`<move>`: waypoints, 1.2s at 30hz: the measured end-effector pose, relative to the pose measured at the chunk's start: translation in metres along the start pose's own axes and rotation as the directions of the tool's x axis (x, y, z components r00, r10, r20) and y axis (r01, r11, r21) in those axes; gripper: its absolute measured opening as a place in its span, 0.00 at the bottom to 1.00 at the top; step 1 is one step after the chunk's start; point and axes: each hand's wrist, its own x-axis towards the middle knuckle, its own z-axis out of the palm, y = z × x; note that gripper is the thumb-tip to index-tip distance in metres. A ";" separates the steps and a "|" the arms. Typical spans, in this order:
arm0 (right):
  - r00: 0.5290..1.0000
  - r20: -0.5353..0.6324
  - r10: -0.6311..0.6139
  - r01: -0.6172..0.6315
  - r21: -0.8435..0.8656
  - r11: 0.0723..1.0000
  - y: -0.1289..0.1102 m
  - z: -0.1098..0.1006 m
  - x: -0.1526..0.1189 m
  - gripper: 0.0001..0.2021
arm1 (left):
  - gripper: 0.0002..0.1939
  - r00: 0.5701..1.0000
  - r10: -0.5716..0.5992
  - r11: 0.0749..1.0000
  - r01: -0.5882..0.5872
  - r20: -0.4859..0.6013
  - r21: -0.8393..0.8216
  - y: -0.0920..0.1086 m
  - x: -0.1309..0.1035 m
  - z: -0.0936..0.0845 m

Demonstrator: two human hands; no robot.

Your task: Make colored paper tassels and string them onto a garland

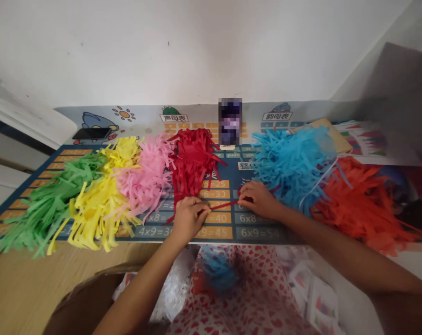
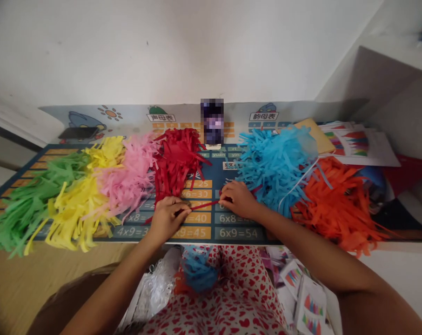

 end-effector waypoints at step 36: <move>0.974 0.171 -0.149 0.212 -0.449 0.868 -0.058 -0.009 0.016 0.13 | 0.09 0.945 0.327 0.872 -0.302 0.000 0.385 0.043 0.021 0.021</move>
